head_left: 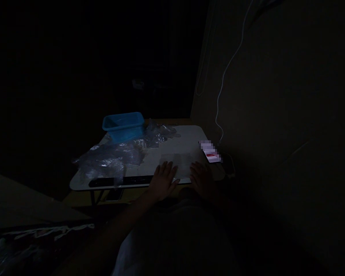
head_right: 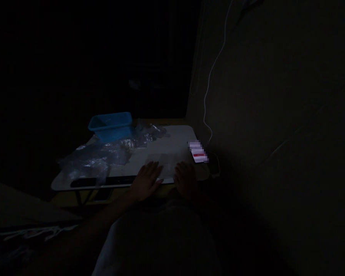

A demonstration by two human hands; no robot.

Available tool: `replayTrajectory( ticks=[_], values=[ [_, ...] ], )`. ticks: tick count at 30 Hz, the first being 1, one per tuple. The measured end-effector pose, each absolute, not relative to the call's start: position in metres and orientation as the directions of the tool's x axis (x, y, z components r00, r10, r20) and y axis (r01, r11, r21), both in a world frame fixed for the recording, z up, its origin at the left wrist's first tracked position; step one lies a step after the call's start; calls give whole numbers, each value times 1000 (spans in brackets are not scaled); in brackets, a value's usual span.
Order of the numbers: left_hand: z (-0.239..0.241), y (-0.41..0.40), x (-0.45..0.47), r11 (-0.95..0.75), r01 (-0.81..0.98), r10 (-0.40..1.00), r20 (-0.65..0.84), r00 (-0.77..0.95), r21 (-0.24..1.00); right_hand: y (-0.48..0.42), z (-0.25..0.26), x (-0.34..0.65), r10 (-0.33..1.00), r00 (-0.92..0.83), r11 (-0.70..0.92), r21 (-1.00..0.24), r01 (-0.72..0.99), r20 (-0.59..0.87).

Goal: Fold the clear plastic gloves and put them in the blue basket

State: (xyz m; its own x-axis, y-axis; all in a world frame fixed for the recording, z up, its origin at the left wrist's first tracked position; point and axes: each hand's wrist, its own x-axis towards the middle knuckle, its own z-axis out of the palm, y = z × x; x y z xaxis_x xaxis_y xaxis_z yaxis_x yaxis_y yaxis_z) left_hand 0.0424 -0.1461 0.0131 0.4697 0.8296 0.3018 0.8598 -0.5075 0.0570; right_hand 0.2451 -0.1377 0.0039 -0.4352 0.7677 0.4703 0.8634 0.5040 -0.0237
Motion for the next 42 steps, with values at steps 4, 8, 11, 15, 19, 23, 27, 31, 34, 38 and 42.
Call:
replayTrajectory(
  ticks=[4, 8, 11, 15, 19, 23, 27, 31, 34, 38, 42],
  values=[
    [10, -144, 44, -511, 859, 833, 265, 486, 32, -140, -1, 250, 770, -428, 481, 10, 877, 474],
    [12, -144, 45, -516, 857, 831, 249, 497, 13, -140, -8, 253, 778, -372, 438, -13, 899, 507],
    [14, -144, 46, -524, 852, 830, 232, 507, 10, -131, -9, 258, 800, -297, 377, -50, 925, 522],
    [15, -144, 48, -533, 846, 826, 215, 521, -2, -113, -4, 264, 838, -285, 364, -88, 927, 465],
    [15, -143, 49, -547, 837, 820, 200, 537, -4, -101, -1, 267, 844, -333, 419, -130, 899, 419],
    [16, -143, 50, -557, 830, 817, 179, 549, -6, -96, -6, 270, 823, -347, 464, -179, 868, 450],
    [17, -142, 50, -568, 823, 809, 175, 561, -12, -95, -11, 271, 800, -332, 483, -209, 850, 499],
    [16, -141, 49, -585, 811, 797, 179, 577, -8, -95, -12, 271, 799, -323, 484, -224, 846, 507],
    [15, -140, 48, -598, 802, 785, 194, 588, -10, -94, -12, 271, 811, -323, 478, -233, 847, 489],
    [15, -139, 48, -608, 794, 777, 196, 598, -11, -97, -9, 270, 816, -326, 459, -192, 868, 477],
    [15, -139, 48, -614, 789, 774, 182, 606, -12, -108, -2, 262, 779, -389, 490, -91, 867, 492]
  ],
)
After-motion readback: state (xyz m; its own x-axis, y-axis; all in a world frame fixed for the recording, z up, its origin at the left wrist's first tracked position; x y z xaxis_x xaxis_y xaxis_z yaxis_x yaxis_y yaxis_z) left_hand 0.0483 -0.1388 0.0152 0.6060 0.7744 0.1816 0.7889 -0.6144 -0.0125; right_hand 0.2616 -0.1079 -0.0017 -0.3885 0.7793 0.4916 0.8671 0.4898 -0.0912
